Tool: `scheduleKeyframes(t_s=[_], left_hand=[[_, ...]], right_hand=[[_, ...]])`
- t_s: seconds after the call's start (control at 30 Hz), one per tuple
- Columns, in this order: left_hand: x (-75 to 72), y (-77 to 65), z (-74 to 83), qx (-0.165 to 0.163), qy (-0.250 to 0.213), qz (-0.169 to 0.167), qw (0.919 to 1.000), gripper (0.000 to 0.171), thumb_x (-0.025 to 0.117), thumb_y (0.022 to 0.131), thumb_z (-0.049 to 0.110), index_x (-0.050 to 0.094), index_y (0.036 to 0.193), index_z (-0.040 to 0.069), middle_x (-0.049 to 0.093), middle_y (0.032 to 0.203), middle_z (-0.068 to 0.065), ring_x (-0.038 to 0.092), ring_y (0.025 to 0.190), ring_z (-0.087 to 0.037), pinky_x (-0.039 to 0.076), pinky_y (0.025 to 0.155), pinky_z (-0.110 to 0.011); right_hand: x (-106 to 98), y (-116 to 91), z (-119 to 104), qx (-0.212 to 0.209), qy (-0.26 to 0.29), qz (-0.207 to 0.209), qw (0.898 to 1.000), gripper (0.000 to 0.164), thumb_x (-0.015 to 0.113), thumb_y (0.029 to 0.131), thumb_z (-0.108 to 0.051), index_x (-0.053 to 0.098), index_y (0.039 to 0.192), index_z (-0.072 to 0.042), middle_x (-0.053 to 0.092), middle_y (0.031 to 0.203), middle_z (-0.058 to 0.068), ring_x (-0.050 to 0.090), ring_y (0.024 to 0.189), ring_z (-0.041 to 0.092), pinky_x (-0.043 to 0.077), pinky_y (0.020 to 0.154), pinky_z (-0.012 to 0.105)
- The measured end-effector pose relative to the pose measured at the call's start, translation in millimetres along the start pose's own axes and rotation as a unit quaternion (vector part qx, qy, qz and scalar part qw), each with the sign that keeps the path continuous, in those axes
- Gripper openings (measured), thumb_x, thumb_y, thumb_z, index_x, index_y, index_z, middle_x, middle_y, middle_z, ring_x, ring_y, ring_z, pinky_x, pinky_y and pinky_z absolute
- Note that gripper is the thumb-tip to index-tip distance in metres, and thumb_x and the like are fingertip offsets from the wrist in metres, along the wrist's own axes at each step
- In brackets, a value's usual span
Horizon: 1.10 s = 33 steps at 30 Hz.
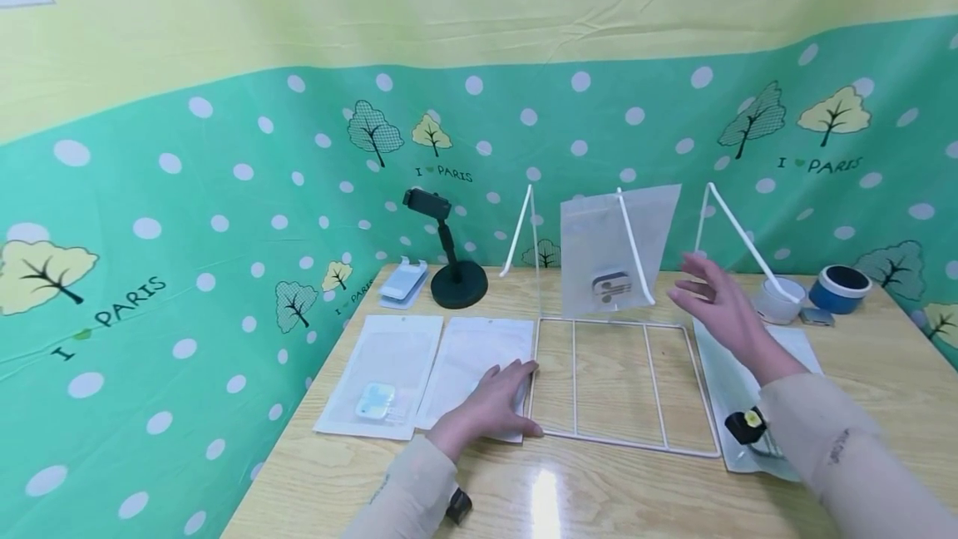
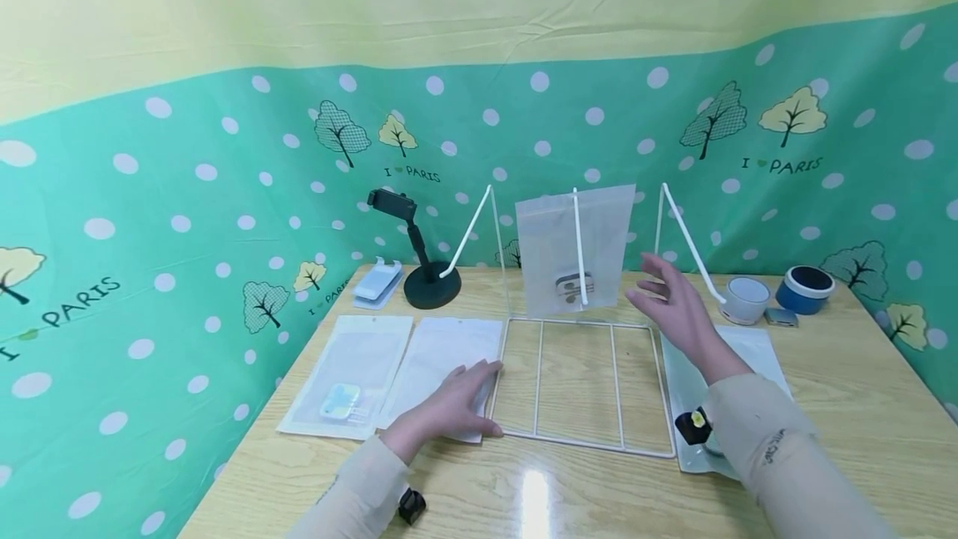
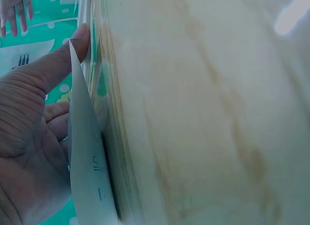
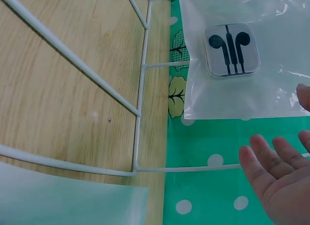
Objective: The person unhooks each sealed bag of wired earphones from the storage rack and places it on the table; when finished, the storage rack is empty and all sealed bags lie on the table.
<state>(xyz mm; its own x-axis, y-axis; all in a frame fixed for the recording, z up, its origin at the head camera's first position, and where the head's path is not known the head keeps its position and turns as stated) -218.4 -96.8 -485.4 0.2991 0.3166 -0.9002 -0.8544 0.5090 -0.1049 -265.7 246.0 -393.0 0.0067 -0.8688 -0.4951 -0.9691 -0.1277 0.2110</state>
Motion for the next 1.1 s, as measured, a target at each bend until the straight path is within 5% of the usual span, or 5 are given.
scheduleKeyframes(t_s=[0.37, 0.67, 0.87, 1.1], left_hand=[[1.0, 0.1, -0.5, -0.002, 0.0, -0.001, 1.0, 0.1, 0.086, 0.069, 0.046, 0.037, 0.149, 0.011, 0.042, 0.151, -0.009, 0.031, 0.143, -0.027, 0.017, 0.118, -0.048], [0.7, 0.5, -1.1, -0.005, 0.0, -0.002, 1.0, 0.1, 0.086, 0.069, 0.047, 0.037, 0.149, 0.012, 0.042, 0.151, -0.009, 0.031, 0.142, -0.026, 0.017, 0.118, -0.048], [0.0, 1.1, -2.0, -0.002, 0.003, -0.001, 1.0, 0.1, 0.086, 0.069, 0.048, 0.037, 0.149, 0.013, 0.041, 0.151, -0.009, 0.031, 0.143, -0.026, 0.017, 0.118, -0.048], [0.7, 2.1, -1.6, -0.003, -0.001, -0.004, 1.0, 0.1, 0.086, 0.069, 0.047, 0.037, 0.149, 0.012, 0.042, 0.15, -0.01, 0.031, 0.142, -0.027, 0.018, 0.118, -0.049]], right_hand=[[14, 19, 1, 0.014, 0.034, -0.032, 0.999, 0.077, 0.051, 0.102, -0.027, 0.0, 0.157, -0.01, 0.016, 0.154, 0.033, 0.031, 0.134, 0.054, 0.033, 0.103, 0.066], [24, 27, -1, 0.015, 0.014, -0.04, 0.999, 0.068, 0.041, 0.105, -0.018, -0.003, 0.156, -0.007, 0.025, 0.149, 0.037, 0.028, 0.134, 0.055, 0.028, 0.107, 0.065], [26, 28, 1, 0.018, -0.005, -0.012, 1.0, 0.066, 0.045, 0.104, -0.021, 0.008, 0.156, -0.004, 0.045, 0.131, 0.035, 0.04, 0.126, 0.053, 0.035, 0.102, 0.066], [25, 24, 3, 0.005, -0.014, 0.016, 1.0, 0.049, 0.047, 0.104, -0.025, 0.037, 0.146, -0.001, 0.055, 0.118, 0.029, 0.053, 0.111, 0.045, 0.046, 0.091, 0.06]])
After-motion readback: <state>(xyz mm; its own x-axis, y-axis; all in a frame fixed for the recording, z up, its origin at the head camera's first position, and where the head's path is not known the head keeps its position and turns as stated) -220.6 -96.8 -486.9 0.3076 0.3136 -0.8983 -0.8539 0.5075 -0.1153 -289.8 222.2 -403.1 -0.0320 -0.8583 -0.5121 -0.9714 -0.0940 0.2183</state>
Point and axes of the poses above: each hand's wrist, its own y-axis towards the middle knuckle, its own x-axis out of the palm, z = x × y, the point moved 4 cm from there along y, towards the middle knuckle
